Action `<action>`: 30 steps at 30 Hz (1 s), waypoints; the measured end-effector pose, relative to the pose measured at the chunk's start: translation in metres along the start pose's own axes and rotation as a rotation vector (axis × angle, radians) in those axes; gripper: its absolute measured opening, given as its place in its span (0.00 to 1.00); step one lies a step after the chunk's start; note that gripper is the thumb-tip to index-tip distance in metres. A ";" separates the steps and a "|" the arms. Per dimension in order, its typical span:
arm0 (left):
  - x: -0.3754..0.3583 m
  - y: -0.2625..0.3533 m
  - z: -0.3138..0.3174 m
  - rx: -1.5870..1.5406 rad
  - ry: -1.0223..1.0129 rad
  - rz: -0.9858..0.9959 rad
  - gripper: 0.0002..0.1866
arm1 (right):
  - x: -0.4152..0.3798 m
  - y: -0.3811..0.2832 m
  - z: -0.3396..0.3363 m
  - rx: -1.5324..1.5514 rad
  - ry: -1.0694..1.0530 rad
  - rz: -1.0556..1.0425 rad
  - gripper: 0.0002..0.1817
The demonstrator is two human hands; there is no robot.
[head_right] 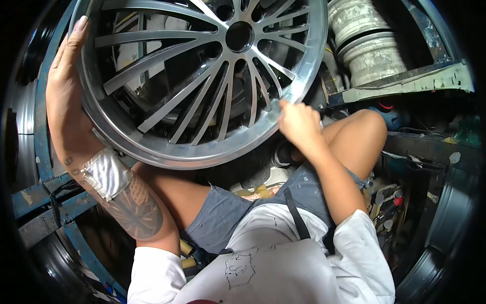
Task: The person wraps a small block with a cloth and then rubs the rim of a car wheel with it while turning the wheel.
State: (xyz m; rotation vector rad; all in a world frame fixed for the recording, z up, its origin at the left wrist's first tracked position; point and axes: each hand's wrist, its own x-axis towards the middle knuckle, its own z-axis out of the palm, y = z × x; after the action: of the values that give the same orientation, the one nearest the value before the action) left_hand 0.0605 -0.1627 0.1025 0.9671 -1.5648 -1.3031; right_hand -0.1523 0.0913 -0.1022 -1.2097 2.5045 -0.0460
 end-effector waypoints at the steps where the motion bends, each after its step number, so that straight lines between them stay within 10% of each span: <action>1: 0.003 -0.001 -0.003 0.003 -0.016 0.032 0.23 | -0.005 -0.006 0.000 -0.014 -0.021 -0.017 0.18; 30: -0.017 -0.012 -0.015 -0.030 -0.005 0.142 0.23 | -0.028 -0.005 0.009 -0.068 -0.027 -0.077 0.15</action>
State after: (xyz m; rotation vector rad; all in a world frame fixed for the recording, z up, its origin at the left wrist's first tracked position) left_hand 0.0805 -0.1533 0.0900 0.8198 -1.5832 -1.2273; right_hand -0.1294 0.1108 -0.1009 -1.3250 2.4533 0.0365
